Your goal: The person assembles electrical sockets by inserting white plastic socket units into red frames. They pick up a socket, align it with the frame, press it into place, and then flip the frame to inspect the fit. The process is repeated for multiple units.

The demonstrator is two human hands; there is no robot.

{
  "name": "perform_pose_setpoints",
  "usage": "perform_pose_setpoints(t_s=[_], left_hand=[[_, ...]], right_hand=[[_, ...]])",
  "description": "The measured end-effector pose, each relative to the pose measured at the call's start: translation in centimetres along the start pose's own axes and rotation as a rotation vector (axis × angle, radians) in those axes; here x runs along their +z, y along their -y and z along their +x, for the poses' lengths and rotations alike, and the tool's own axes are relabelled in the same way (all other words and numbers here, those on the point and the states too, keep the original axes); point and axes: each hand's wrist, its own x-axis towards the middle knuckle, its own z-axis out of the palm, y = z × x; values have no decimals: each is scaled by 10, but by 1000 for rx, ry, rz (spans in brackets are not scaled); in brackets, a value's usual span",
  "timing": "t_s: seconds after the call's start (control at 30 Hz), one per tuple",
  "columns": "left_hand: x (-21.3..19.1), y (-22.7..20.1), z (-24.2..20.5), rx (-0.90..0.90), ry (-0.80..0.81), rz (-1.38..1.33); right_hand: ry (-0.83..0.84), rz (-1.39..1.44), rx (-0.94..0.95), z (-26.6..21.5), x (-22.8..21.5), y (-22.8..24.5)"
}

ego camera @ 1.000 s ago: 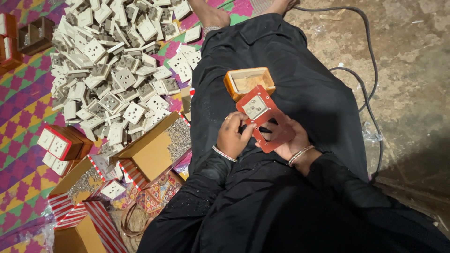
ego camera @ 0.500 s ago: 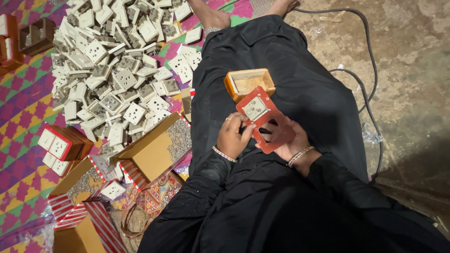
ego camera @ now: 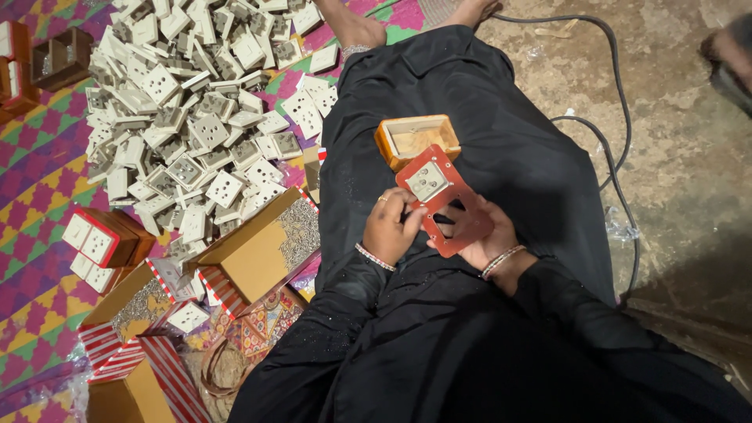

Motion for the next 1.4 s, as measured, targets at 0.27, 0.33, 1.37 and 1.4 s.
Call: perform_pose_setpoints(t_s=[0.27, 0.33, 1.37, 1.4], left_hand=[[-1, 3, -1, 4, 3, 4], [-1, 4, -2, 50, -25, 22], [41, 42, -37, -500, 127, -587], [41, 44, -38, -481, 130, -580]], right_hand=[[47, 26, 5, -1, -2, -1], [7, -32, -1, -1, -3, -1], [-135, -1917, -640, -6, 43, -18], [-114, -1921, -640, -4, 41, -18]])
